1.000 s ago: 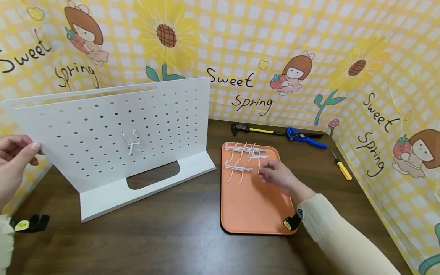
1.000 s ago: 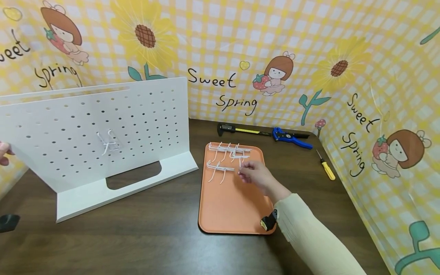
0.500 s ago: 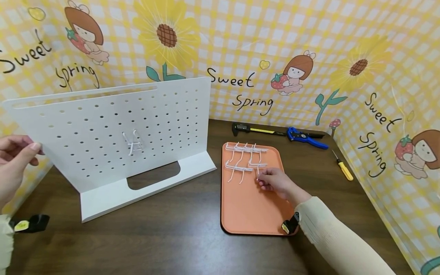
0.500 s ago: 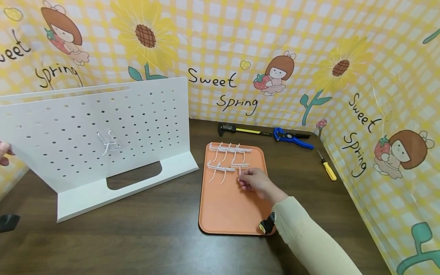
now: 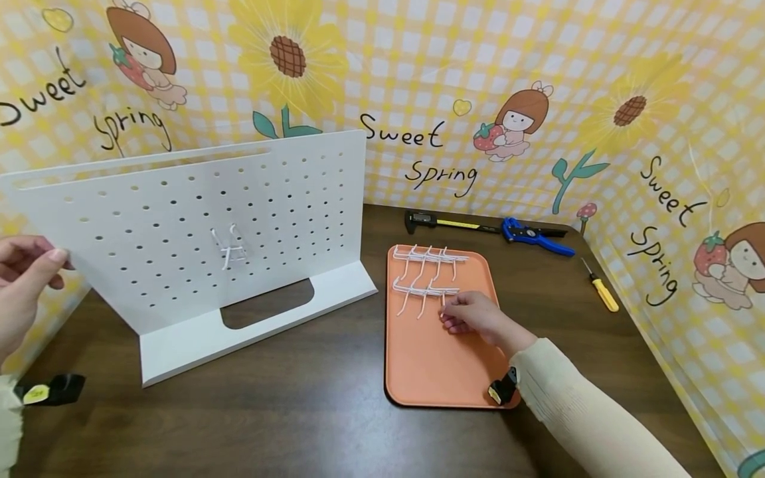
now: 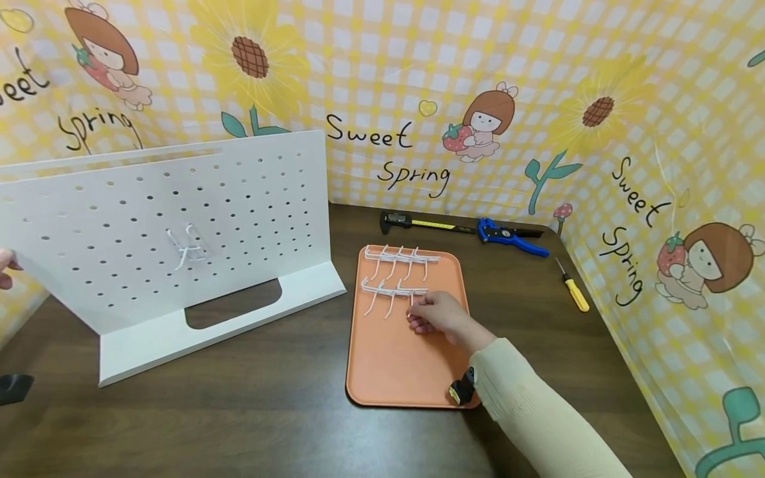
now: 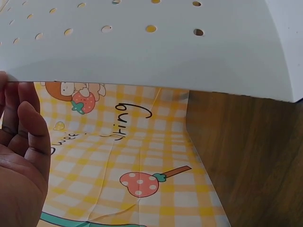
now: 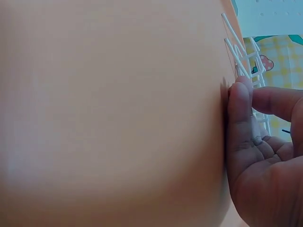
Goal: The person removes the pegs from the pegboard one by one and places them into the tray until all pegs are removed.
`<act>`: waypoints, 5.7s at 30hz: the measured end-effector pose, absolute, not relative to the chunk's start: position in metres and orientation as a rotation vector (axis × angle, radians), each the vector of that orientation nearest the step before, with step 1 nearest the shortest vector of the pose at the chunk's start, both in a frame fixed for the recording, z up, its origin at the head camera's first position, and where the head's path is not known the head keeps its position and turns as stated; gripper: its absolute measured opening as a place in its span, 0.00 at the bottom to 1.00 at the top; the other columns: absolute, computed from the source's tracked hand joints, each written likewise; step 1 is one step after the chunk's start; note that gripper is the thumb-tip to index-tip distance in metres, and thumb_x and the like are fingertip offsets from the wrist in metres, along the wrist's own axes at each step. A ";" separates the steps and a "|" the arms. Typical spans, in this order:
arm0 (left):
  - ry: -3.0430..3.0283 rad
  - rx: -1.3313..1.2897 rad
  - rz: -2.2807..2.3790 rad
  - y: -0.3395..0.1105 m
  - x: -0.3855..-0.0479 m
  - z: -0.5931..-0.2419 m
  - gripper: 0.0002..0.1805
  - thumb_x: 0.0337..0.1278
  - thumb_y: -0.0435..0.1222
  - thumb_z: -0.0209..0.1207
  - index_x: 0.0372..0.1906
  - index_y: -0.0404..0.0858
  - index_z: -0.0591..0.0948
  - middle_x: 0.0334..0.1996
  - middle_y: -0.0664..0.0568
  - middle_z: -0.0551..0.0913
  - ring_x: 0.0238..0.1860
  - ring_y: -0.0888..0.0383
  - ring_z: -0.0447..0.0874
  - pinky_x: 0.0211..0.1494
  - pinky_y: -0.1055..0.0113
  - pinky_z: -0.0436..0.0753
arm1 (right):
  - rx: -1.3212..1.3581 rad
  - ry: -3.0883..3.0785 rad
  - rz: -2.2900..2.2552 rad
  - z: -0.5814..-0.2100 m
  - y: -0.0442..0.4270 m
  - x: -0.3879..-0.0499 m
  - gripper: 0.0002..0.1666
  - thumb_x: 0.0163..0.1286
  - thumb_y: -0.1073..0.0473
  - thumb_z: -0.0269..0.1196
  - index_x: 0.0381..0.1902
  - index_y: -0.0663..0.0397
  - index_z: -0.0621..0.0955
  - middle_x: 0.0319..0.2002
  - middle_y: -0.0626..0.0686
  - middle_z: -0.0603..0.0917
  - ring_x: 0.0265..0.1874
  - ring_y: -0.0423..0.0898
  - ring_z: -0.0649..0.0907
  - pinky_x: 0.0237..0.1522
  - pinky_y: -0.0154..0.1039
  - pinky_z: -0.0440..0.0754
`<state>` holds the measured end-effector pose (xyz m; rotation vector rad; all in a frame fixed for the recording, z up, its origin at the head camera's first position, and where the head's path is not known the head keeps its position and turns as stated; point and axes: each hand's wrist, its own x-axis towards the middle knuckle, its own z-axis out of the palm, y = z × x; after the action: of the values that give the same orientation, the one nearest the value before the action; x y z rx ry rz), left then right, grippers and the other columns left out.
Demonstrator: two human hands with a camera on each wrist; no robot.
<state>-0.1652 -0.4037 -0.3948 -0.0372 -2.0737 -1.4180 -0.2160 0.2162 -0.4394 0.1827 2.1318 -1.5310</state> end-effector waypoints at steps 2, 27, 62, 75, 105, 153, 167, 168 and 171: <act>-2.072 -0.031 -1.415 -0.404 -0.165 -0.395 0.16 0.73 0.21 0.53 0.42 0.47 0.80 0.32 0.63 0.79 0.31 0.67 0.73 0.30 0.84 0.72 | 0.179 2.148 -1.512 -0.439 0.215 -0.216 0.09 0.79 0.65 0.58 0.45 0.70 0.79 0.33 0.53 0.85 0.28 0.40 0.84 0.34 0.33 0.86; -2.095 -0.039 -1.437 -0.398 -0.158 -0.385 0.15 0.75 0.24 0.54 0.41 0.50 0.80 0.33 0.65 0.79 0.30 0.67 0.72 0.33 0.86 0.72 | 0.021 2.380 -1.265 -0.431 0.214 -0.215 0.08 0.75 0.62 0.63 0.39 0.64 0.79 0.30 0.52 0.85 0.28 0.42 0.82 0.33 0.36 0.86; -2.026 -0.092 -1.519 -0.398 -0.159 -0.385 0.14 0.73 0.22 0.54 0.40 0.45 0.81 0.32 0.62 0.81 0.32 0.69 0.77 0.30 0.85 0.74 | -0.043 1.418 -1.973 -0.363 -0.053 -0.224 0.17 0.81 0.64 0.55 0.58 0.75 0.79 0.43 0.62 0.87 0.35 0.45 0.85 0.56 0.43 0.84; -2.001 -0.078 -1.546 -0.392 -0.155 -0.380 0.14 0.73 0.22 0.54 0.40 0.45 0.81 0.31 0.63 0.81 0.30 0.68 0.75 0.30 0.85 0.73 | 0.082 1.147 -2.086 -0.364 -0.095 -0.211 0.11 0.80 0.65 0.56 0.36 0.58 0.82 0.35 0.56 0.87 0.32 0.42 0.84 0.40 0.32 0.85; -2.060 -0.090 -1.451 -0.398 -0.161 -0.386 0.17 0.73 0.21 0.53 0.40 0.49 0.80 0.31 0.65 0.80 0.30 0.68 0.74 0.30 0.85 0.72 | -0.258 1.631 -1.914 -0.380 -0.040 -0.218 0.02 0.76 0.73 0.60 0.43 0.71 0.79 0.32 0.54 0.83 0.29 0.44 0.86 0.44 0.41 0.88; -1.949 -0.044 -1.514 -0.400 -0.168 -0.398 0.14 0.71 0.20 0.54 0.44 0.42 0.82 0.34 0.59 0.80 0.35 0.67 0.79 0.37 0.86 0.77 | 0.248 2.131 -1.732 -0.431 0.244 -0.222 0.10 0.79 0.70 0.54 0.52 0.75 0.73 0.34 0.52 0.82 0.30 0.40 0.83 0.36 0.32 0.86; -1.720 -0.158 -1.808 -0.401 -0.172 -0.400 0.12 0.69 0.17 0.53 0.46 0.32 0.83 0.37 0.51 0.84 0.37 0.65 0.84 0.40 0.83 0.81 | 0.260 2.054 -1.735 -0.439 0.246 -0.219 0.10 0.79 0.71 0.53 0.53 0.74 0.72 0.33 0.52 0.83 0.29 0.39 0.84 0.36 0.33 0.87; -1.708 -0.160 -1.818 -0.401 -0.172 -0.400 0.12 0.69 0.17 0.54 0.46 0.32 0.83 0.37 0.51 0.83 0.37 0.65 0.84 0.39 0.82 0.81 | 0.259 2.058 -1.726 -0.440 0.246 -0.219 0.10 0.79 0.70 0.53 0.53 0.74 0.72 0.33 0.52 0.83 0.29 0.39 0.84 0.36 0.33 0.87; -1.692 -0.163 -1.834 -0.401 -0.172 -0.400 0.11 0.69 0.18 0.54 0.46 0.32 0.83 0.37 0.50 0.83 0.37 0.64 0.84 0.39 0.82 0.82 | 0.260 2.081 -1.697 -0.441 0.245 -0.220 0.11 0.79 0.70 0.54 0.52 0.74 0.72 0.32 0.52 0.84 0.28 0.39 0.85 0.35 0.33 0.87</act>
<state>-0.1723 -0.4007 -0.4001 -0.1626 -1.6919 -1.8344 -0.2196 0.2452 -0.4410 0.2599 2.0805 -1.6967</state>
